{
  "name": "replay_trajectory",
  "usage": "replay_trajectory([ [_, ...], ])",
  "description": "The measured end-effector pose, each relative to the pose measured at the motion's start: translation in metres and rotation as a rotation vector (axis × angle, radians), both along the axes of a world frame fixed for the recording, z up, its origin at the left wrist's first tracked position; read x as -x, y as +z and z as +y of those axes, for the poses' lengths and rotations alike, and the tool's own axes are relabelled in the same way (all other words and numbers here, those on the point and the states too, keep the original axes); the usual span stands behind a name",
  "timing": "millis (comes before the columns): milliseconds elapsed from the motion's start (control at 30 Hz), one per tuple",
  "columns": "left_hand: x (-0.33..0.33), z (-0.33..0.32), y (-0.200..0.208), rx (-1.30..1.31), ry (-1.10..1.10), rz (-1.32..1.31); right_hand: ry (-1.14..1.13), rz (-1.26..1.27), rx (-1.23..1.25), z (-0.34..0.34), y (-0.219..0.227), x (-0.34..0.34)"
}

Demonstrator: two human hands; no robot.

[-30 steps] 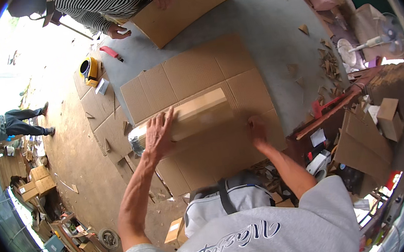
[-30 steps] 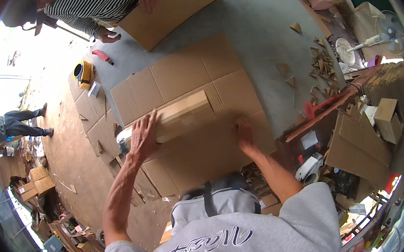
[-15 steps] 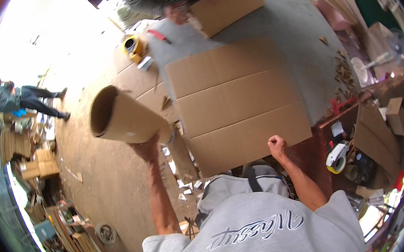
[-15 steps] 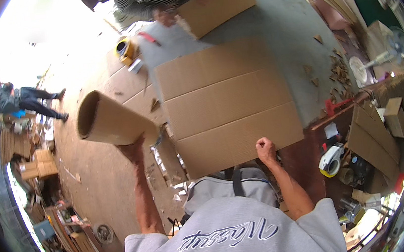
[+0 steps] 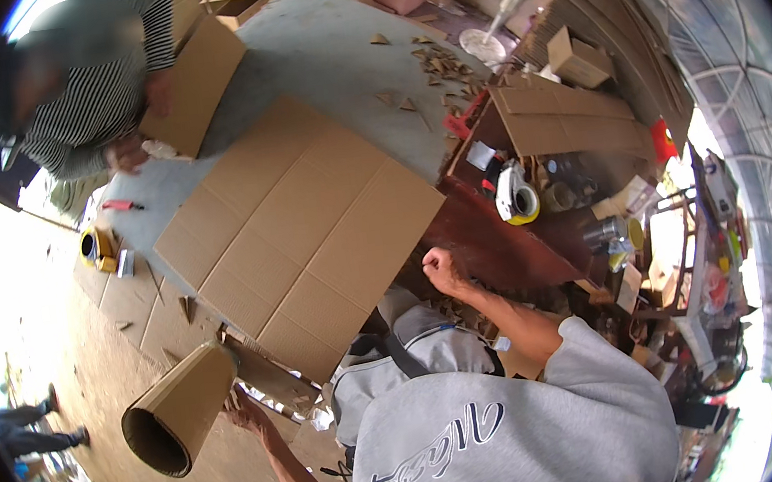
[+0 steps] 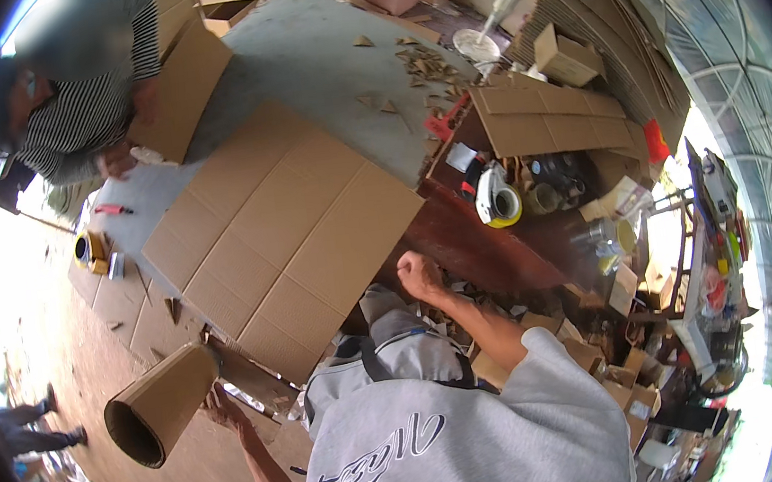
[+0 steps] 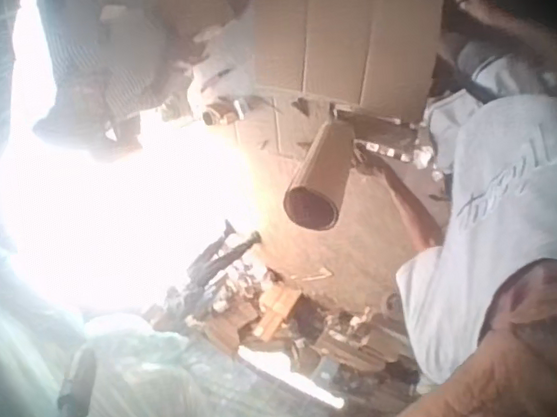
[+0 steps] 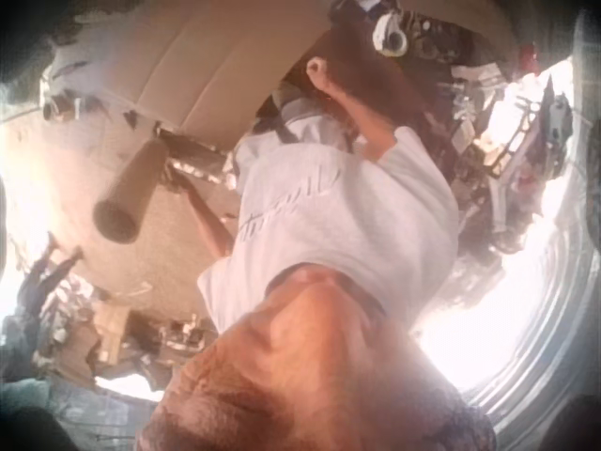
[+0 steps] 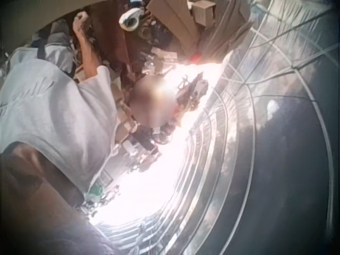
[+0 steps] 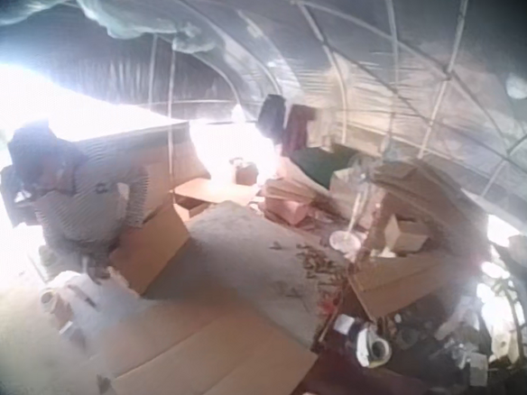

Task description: The person assembles cardboard boxes by cutting flat sheets with a utility knife, folding the panels into shape, and sealing the seams with a tape dispenser. The person repeats this process for multiple boxes, placing finished units aside.

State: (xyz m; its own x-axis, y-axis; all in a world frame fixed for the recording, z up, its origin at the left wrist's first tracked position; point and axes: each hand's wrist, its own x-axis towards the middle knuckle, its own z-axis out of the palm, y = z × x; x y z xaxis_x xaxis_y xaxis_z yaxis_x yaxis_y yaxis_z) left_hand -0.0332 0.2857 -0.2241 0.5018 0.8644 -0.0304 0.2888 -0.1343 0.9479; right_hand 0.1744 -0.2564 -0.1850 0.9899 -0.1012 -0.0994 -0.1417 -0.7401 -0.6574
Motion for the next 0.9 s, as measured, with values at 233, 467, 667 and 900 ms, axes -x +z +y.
replay_trajectory([
  [233, -0.017, -0.066, 0.003, -0.063, -0.110, 0.222, -0.290, -0.192, 0.354, -0.115, 0.034, -0.093],
  [467, -0.125, -0.154, 0.016, -0.028, -0.535, 0.175, -0.260, 0.233, 0.572, -0.160, 0.025, -0.211],
  [667, -0.193, -0.193, 0.027, -0.225, -0.771, 0.259, -0.265, 0.181, 0.543, -0.215, -0.012, -0.227],
  [900, -0.249, -0.198, 0.018, -0.487, -0.691, 0.211, -0.480, 0.214, -0.387, -0.156, 0.043, -0.172],
])
